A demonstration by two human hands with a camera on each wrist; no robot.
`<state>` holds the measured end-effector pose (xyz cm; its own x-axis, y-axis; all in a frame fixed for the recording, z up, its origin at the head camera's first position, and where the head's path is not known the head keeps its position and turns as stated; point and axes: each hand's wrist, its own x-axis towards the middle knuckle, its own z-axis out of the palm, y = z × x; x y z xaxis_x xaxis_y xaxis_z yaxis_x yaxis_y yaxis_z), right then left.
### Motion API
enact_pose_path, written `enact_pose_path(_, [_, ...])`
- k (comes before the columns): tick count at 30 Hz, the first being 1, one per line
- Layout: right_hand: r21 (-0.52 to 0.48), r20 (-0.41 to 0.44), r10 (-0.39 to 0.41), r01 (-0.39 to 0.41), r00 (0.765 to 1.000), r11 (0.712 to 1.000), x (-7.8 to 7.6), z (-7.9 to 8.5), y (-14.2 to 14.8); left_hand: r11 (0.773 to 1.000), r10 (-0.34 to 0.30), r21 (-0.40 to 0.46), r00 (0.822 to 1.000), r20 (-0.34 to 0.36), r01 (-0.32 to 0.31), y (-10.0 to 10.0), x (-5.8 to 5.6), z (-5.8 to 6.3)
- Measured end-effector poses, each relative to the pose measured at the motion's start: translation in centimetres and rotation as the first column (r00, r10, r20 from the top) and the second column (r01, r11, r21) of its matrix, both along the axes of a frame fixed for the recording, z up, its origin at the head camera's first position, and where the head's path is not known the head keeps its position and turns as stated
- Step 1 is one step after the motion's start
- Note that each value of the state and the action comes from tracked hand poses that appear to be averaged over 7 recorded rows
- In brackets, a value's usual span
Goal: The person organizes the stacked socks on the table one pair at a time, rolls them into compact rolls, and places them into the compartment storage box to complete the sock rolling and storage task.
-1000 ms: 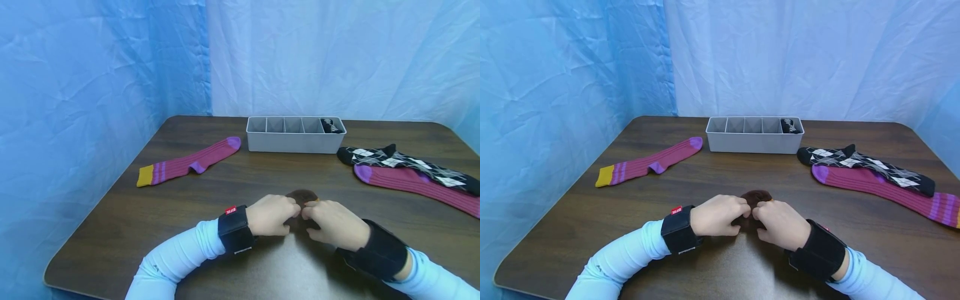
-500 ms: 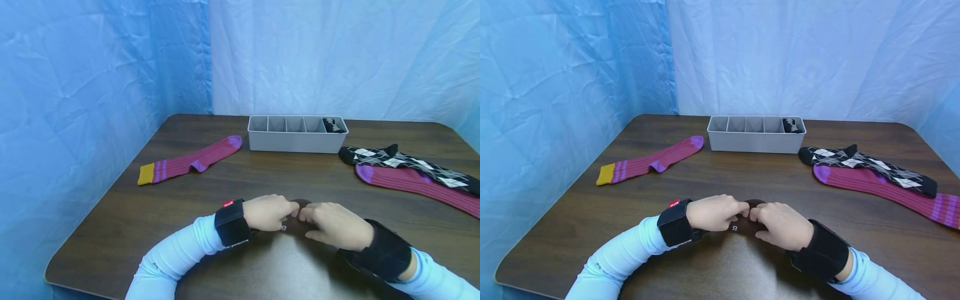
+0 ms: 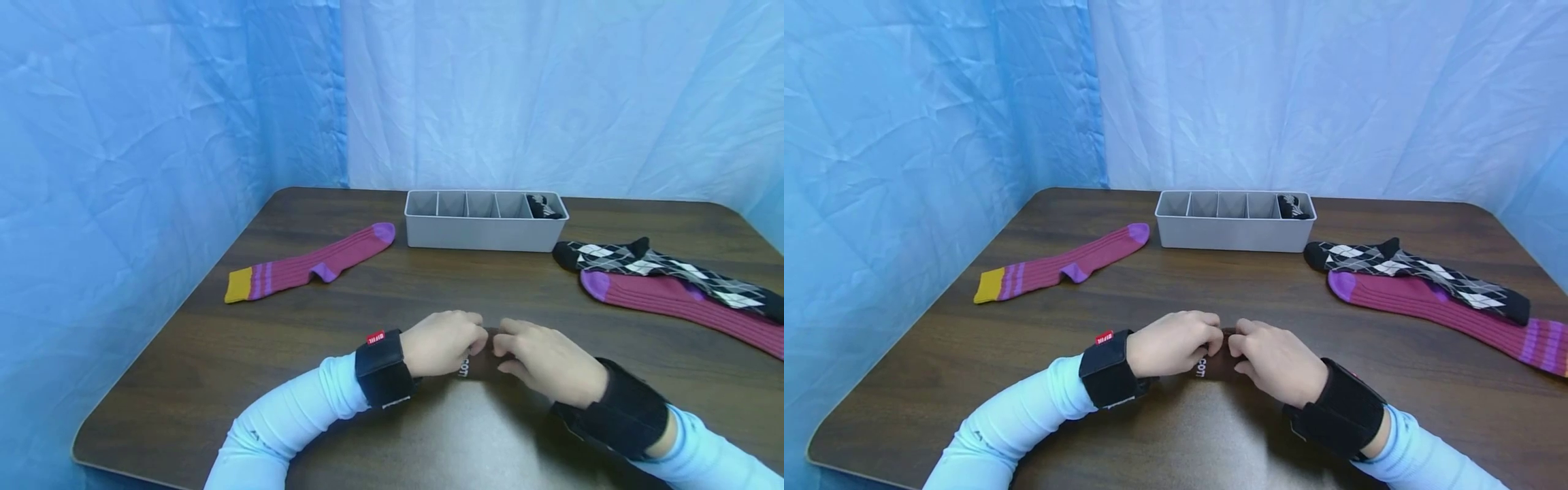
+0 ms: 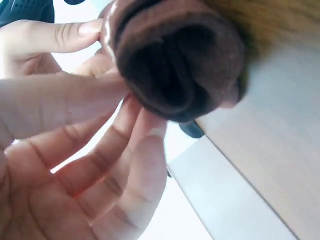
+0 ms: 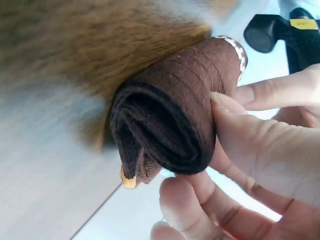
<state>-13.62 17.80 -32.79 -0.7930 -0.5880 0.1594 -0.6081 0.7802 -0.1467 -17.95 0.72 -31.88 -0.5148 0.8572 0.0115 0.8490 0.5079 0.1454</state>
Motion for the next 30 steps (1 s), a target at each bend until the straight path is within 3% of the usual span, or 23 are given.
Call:
enact_pose_path(7, [-0.05,0.03,-0.048,0.049,0.998,0.998,-0.14,0.02,-0.18,0.997,-0.005,-0.082,1.0,-0.029,0.003,-0.22,0.18,0.11])
enact_pose_path(11, [-0.053,0.011,-0.032,0.032,0.999,0.998,0.04,0.08,-0.19,0.996,-0.019,-0.083,0.998,-0.063,0.013,-0.06,0.18,-0.22])
enact_pose_path(15, [-0.026,0.007,-0.033,0.033,0.999,0.999,0.22,0.13,-0.18,0.996,-0.032,-0.08,0.998,-0.049,0.028,0.01,0.1,-0.33])
enact_pose_path(21, [0.025,0.014,-0.044,0.044,0.999,0.999,0.32,0.25,-0.28,0.996,-0.046,-0.067,0.995,0.087,0.052,-0.13,-0.17,0.01])
enact_pose_path(25, [0.038,0.045,-0.044,0.043,0.998,0.998,0.43,0.39,-0.32,0.997,-0.047,-0.048,0.981,0.188,0.057,-0.44,-0.26,0.44])
enact_pose_path(30, [0.035,0.065,-0.011,0.009,0.998,0.999,0.29,0.47,-0.08,0.999,0.001,-0.048,0.961,0.276,0.012,-0.75,-0.66,0.5])
